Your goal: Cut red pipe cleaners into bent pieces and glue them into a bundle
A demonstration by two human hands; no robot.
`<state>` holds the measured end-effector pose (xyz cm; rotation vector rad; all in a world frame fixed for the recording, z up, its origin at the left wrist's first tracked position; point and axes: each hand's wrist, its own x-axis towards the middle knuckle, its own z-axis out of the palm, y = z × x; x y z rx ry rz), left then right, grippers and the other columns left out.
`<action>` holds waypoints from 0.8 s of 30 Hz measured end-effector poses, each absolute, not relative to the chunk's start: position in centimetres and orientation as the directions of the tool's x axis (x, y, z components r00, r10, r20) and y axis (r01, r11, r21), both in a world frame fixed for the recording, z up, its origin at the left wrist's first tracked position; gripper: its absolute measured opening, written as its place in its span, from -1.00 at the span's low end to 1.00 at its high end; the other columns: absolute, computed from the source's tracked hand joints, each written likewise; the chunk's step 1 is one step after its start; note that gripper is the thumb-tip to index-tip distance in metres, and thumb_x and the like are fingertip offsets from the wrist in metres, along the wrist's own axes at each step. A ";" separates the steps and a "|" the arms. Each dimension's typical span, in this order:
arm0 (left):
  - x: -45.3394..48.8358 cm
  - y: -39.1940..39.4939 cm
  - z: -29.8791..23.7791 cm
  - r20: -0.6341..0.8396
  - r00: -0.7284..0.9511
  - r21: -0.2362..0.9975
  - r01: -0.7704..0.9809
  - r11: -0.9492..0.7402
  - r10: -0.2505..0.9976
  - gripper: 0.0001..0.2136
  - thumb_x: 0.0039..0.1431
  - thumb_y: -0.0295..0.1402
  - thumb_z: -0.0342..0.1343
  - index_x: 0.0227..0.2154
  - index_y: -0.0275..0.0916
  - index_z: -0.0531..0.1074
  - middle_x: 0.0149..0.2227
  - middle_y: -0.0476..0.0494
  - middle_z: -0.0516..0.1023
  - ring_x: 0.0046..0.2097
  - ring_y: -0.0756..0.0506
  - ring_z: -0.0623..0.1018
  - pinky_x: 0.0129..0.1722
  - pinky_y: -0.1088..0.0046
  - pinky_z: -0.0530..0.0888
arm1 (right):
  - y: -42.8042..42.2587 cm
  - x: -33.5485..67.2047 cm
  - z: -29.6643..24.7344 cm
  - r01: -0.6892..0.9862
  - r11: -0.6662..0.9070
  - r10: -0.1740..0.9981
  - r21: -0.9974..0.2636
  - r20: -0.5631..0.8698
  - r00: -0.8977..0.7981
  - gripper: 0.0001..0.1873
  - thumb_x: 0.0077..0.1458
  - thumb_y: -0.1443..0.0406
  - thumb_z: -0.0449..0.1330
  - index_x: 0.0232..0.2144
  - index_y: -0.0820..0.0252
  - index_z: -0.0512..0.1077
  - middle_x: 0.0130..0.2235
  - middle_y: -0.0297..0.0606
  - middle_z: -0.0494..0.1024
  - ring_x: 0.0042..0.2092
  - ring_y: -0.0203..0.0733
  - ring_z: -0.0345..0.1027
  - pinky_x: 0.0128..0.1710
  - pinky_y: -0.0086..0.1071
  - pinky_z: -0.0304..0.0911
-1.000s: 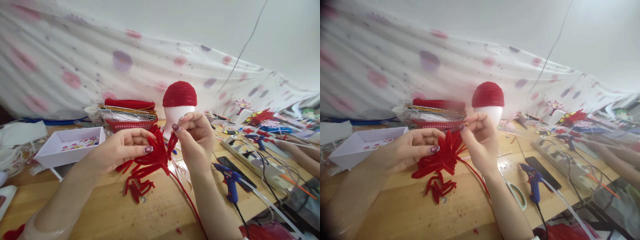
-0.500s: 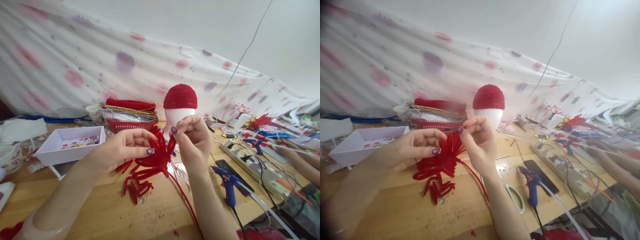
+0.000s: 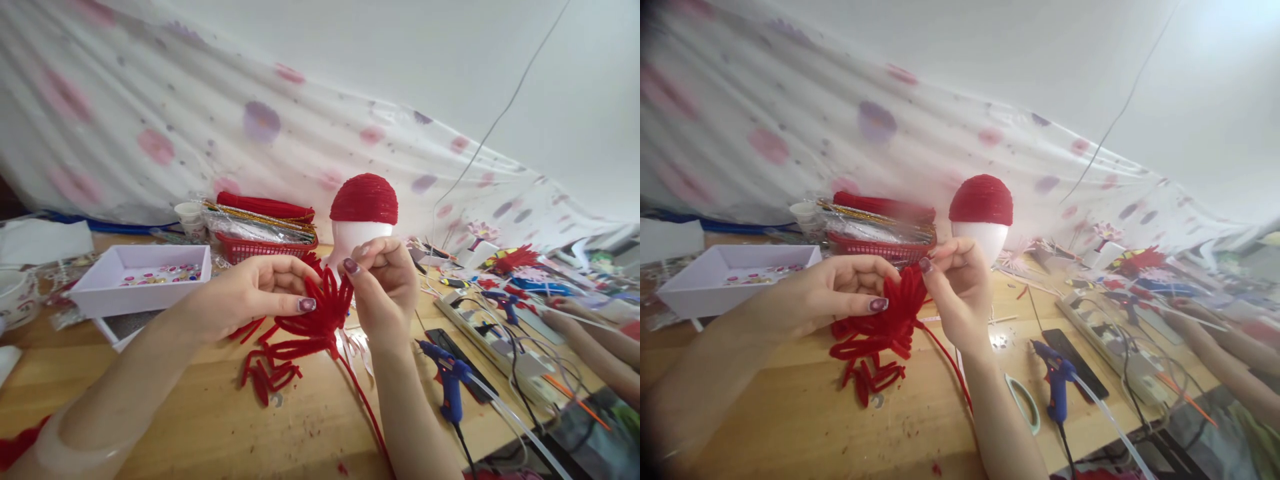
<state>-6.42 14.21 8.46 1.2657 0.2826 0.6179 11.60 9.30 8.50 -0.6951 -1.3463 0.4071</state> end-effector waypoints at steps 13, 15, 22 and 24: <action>-6.4 14.4 8.5 0.103 0.807 0.912 -0.309 0.268 0.581 -0.79 0.02 -0.56 0.35 -0.25 -0.25 0.59 -0.37 -0.06 0.67 -0.34 -0.02 0.63 -0.26 0.49 0.53 | 9.3 11.7 8.9 0.090 0.661 0.723 -0.745 0.665 0.187 -0.80 0.22 0.13 0.27 -0.26 0.08 0.39 -0.53 -0.49 0.30 -0.53 -0.34 0.13 -0.52 -0.42 0.12; -6.5 14.5 8.6 0.094 0.801 0.889 -0.335 0.313 0.591 -0.77 0.00 -0.54 0.38 -0.24 -0.26 0.58 -0.34 -0.08 0.68 -0.32 -0.02 0.64 -0.28 0.53 0.54 | 9.1 12.1 9.2 0.063 0.653 0.736 -0.755 0.651 0.186 -0.74 0.25 0.05 0.23 -0.28 0.11 0.43 -0.55 -0.49 0.24 -0.52 -0.32 0.10 -0.53 -0.41 0.07; -6.5 14.6 8.8 0.214 0.675 0.794 -0.541 0.276 0.706 -0.59 -0.10 -0.42 0.48 -0.16 -0.27 0.52 -0.21 -0.12 0.69 -0.19 -0.08 0.68 -0.23 0.55 0.57 | 7.0 13.6 10.3 0.226 0.616 0.781 -0.755 0.623 -0.048 -0.68 0.36 0.05 0.11 -0.25 0.09 0.54 -0.34 -0.32 0.46 -0.29 -0.22 0.31 -0.28 -0.35 0.23; -6.5 14.8 8.7 0.238 0.655 0.793 -0.558 0.246 0.717 -0.56 -0.13 -0.38 0.50 -0.15 -0.25 0.50 -0.20 -0.11 0.69 -0.17 -0.10 0.68 -0.25 0.56 0.58 | 6.6 13.5 10.3 0.280 0.608 0.790 -0.743 0.599 -0.129 -0.69 0.38 0.06 0.08 -0.21 0.07 0.53 -0.31 -0.30 0.48 -0.27 -0.20 0.34 -0.27 -0.34 0.25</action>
